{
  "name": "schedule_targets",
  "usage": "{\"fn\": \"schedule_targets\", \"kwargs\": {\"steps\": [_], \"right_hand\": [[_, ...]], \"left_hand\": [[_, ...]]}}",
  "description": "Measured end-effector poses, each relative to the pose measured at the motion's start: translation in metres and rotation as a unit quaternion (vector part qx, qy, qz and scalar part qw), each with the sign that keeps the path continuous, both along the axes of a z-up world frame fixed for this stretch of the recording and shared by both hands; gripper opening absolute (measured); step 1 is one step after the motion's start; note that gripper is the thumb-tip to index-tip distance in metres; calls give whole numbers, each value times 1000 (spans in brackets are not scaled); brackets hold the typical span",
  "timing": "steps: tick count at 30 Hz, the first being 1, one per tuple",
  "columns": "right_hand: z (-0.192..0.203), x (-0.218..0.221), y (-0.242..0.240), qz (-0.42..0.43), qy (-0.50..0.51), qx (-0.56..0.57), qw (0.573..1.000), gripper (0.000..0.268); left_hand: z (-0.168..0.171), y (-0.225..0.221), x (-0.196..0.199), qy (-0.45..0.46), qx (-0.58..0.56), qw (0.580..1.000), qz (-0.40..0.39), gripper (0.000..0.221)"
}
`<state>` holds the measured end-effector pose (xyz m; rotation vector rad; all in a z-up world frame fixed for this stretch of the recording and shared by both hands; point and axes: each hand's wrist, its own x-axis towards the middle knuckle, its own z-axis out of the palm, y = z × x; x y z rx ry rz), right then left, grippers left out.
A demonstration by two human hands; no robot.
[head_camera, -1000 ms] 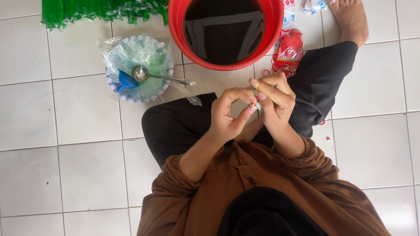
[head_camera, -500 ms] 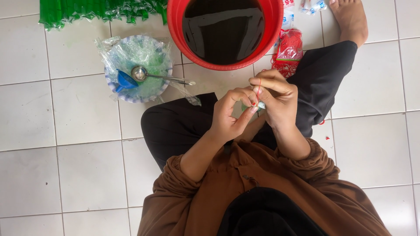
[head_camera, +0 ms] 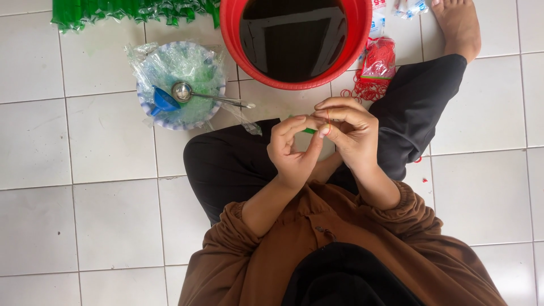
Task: The person fills plastic bags with a green liquid from a bowl using a ladle and a funnel, then ties each bag closed with a red rubber band.
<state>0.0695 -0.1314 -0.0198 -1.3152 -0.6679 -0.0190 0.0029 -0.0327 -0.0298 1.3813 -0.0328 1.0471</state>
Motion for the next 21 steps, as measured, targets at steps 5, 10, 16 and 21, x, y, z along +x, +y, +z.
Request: {"fn": "schedule_targets", "kwargs": {"steps": [5, 10, 16, 21], "right_hand": [[1, -2, 6, -13, -55, -33, 998, 24], [-5, -1, 6, -13, -47, -7, 999, 23], [-13, 6, 2, -44, -44, 18, 998, 23], [-14, 19, 2, -40, -28, 56, 997, 24]], "left_hand": [[-10, 6, 3, -8, 64, 993, 96, 42], [-14, 8, 4, 78, 6, 997, -18, 46], [-28, 13, -1, 172, -7, 958, -231, 45], [-34, 24, -8, 166, 65, 931, -319, 58]]}}
